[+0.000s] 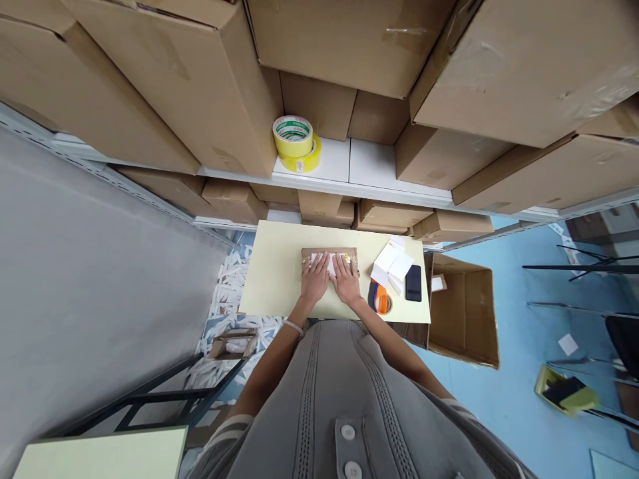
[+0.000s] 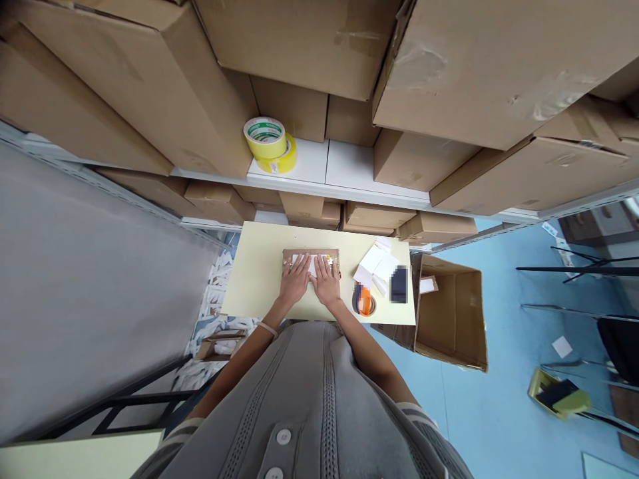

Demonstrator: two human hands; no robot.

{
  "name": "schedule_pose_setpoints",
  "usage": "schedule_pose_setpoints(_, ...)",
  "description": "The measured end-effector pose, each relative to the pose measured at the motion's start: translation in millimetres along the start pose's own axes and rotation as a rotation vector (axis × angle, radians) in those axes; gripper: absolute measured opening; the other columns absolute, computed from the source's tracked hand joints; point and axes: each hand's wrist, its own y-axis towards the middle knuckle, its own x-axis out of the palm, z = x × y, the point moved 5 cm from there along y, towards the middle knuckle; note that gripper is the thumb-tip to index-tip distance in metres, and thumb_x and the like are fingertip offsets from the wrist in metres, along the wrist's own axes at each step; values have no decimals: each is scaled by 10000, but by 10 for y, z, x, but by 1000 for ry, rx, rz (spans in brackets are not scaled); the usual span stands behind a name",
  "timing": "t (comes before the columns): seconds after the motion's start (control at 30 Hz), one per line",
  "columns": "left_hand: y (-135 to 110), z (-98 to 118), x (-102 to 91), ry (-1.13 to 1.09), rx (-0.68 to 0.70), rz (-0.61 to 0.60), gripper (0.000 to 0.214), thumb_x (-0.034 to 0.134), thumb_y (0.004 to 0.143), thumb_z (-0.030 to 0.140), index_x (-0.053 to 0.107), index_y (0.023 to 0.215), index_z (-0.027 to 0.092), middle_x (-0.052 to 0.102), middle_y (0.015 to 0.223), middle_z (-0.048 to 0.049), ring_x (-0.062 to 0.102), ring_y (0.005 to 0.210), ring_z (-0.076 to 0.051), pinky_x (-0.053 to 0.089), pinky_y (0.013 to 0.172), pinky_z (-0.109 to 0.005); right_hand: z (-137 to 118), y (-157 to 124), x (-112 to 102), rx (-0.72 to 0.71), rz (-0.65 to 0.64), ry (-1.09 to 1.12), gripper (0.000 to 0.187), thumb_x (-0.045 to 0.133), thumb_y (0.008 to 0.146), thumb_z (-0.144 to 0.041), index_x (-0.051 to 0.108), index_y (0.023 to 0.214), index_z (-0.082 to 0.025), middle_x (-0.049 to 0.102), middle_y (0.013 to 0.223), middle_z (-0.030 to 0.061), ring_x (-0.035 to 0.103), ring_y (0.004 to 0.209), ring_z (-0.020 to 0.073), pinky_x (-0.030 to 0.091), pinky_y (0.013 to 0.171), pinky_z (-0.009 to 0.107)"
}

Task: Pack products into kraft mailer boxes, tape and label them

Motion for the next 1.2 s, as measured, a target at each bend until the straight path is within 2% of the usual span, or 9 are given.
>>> schedule_pose_setpoints(0.1, 16, -51, -2, -2, -45, 20, 595, 324, 956, 230, 302, 1549, 184, 289, 1613, -59, 124, 1532, -230, -56, 1236, -510, 47, -8, 42, 20, -14, -22, 598, 256, 1038, -377, 175, 1580, -138, 241, 1623, 98, 159, 1519, 232, 76, 1231, 508)
schedule_pose_setpoints(0.23, 16, -112, -25, 14, -131, 78, 579, 315, 959, 220, 334, 1538, 197, 308, 1607, -59, 123, 1532, -239, -74, 1229, -523, 151, 9, 50, 152, 24, -67, 582, 207, 1036, -308, 142, 1581, -113, 201, 1632, 114, 144, 1522, 228, 61, 1228, 517)
schedule_pose_setpoints(0.37, -63, -176, -90, 65, -224, 162, 554, 344, 962, 227, 385, 1515, 236, 197, 1644, -60, 59, 1539, -253, -79, 1215, -560, 277, 8, -13, 282, 102, -111, 570, 263, 1017, -242, 190, 1581, -205, 164, 1644, 113, 127, 1523, 280, 86, 1195, 587)
schedule_pose_setpoints(0.5, -148, -260, -143, 80, -332, 212, 535, 395, 962, 261, 417, 1495, 295, 144, 1658, -39, -6, 1540, -273, -76, 1196, -606, 366, 0, -46, 358, 121, -137, 567, 352, 996, -232, 286, 1557, -277, 161, 1647, 117, 141, 1516, 318, 122, 1179, 594)
schedule_pose_setpoints(0.7, -172, -304, -140, 76, -371, 233, 525, 367, 978, 306, 400, 1502, 313, 153, 1659, -31, -5, 1540, -263, -42, 1205, -590, 380, -3, -41, 335, 148, -125, 575, 376, 993, -258, 278, 1559, -281, 222, 1628, 147, 192, 1499, 335, 166, 1152, 623)
schedule_pose_setpoints(0.9, -174, -271, -139, 18, -380, 216, 541, 344, 980, 318, 374, 1520, 282, 103, 1664, -60, 34, 1538, -285, 44, 1212, -576, 377, 5, -30, 351, 80, -84, 560, 320, 1004, -232, 267, 1560, -279, 124, 1650, 131, 181, 1506, 331, 169, 1158, 625)
schedule_pose_setpoints(1.0, -171, -287, -149, -51, -373, 183, 542, 344, 981, 338, 373, 1519, 286, 57, 1666, -81, 147, 1522, -319, 129, 1196, -598, 398, 9, -52, 346, 57, -37, 555, 310, 1006, -228, 276, 1558, -281, 109, 1653, 126, 198, 1503, 323, 184, 1165, 610)
schedule_pose_setpoints(1.1, -220, -385, -149, -213, -384, 128, 587, 370, 977, 409, 297, 1547, 292, -26, 1668, -84, 240, 1497, -318, 264, 1172, -547, 492, -46, -84, 290, 42, 96, 563, 297, 1011, -282, 237, 1571, -259, 159, 1647, 122, 245, 1492, 288, 289, 1150, 541)
schedule_pose_setpoints(1.2, -362, -568, -165, -422, -428, 168, 716, 422, 962, 463, 143, 1585, 248, -60, 1667, -81, 126, 1528, -258, 255, 1197, -456, 697, -197, -78, 269, 68, 347, 631, 335, 996, -386, 172, 1585, -229, 214, 1634, 119, 303, 1473, 246, 413, 1090, 445)
